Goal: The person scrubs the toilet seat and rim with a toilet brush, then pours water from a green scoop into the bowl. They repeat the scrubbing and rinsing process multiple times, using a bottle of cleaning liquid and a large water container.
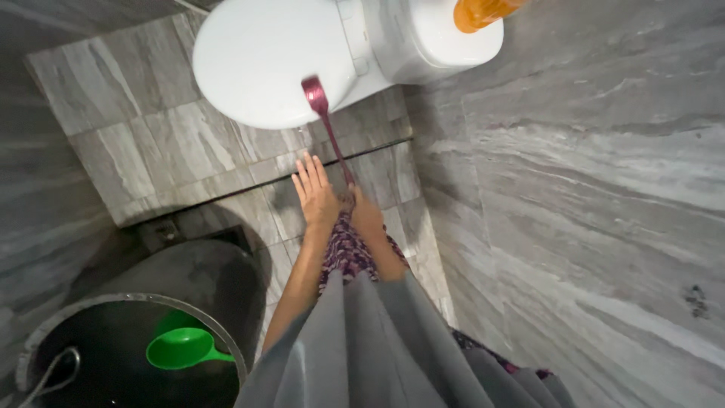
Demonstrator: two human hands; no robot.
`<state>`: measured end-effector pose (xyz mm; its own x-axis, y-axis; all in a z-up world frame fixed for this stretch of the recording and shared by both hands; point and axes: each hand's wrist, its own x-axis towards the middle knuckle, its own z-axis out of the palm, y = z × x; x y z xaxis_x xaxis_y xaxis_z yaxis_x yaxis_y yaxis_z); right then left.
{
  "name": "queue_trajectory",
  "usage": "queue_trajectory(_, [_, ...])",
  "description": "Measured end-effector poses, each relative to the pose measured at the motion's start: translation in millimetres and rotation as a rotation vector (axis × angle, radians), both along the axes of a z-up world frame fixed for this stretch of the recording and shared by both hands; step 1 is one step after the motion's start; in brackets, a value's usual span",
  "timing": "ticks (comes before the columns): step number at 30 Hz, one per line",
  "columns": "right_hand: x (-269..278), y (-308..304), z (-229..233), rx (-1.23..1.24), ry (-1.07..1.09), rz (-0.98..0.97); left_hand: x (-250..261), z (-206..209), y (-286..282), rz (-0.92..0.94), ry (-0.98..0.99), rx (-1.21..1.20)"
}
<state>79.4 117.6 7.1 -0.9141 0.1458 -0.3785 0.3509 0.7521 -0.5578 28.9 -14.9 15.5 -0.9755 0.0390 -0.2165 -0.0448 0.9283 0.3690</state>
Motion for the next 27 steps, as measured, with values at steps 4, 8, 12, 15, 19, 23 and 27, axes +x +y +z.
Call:
queue_trajectory(4, [-54, -10, -5, 0.019, -0.024, 0.021, 6, -1, -18, -0.064, 0.054, -0.054])
queue_trajectory(8, [-19, -37, -27, -0.011, -0.031, -0.065, 16, -8, -39, -0.048, 0.05, -0.057])
queue_trajectory(12, [47, -51, -32, 0.051, -0.138, -0.081, 32, -23, -57, -0.084, 0.099, -0.093])
queue_trajectory(15, [30, -44, -31, 0.029, -0.161, -0.144, 34, -32, -66, -0.101, 0.097, -0.11])
queue_trajectory(19, [-29, -38, -43, 0.039, -0.066, -0.076, 23, -30, -79, -0.088, 0.062, -0.118])
queue_trajectory(23, [-12, -82, -54, -0.055, 0.023, -0.113, 14, -30, -88, -0.07, 0.064, -0.113])
queue_trajectory(27, [64, -102, -61, 0.375, 0.653, 0.119, 24, -28, -92, -0.068, 0.022, -0.091])
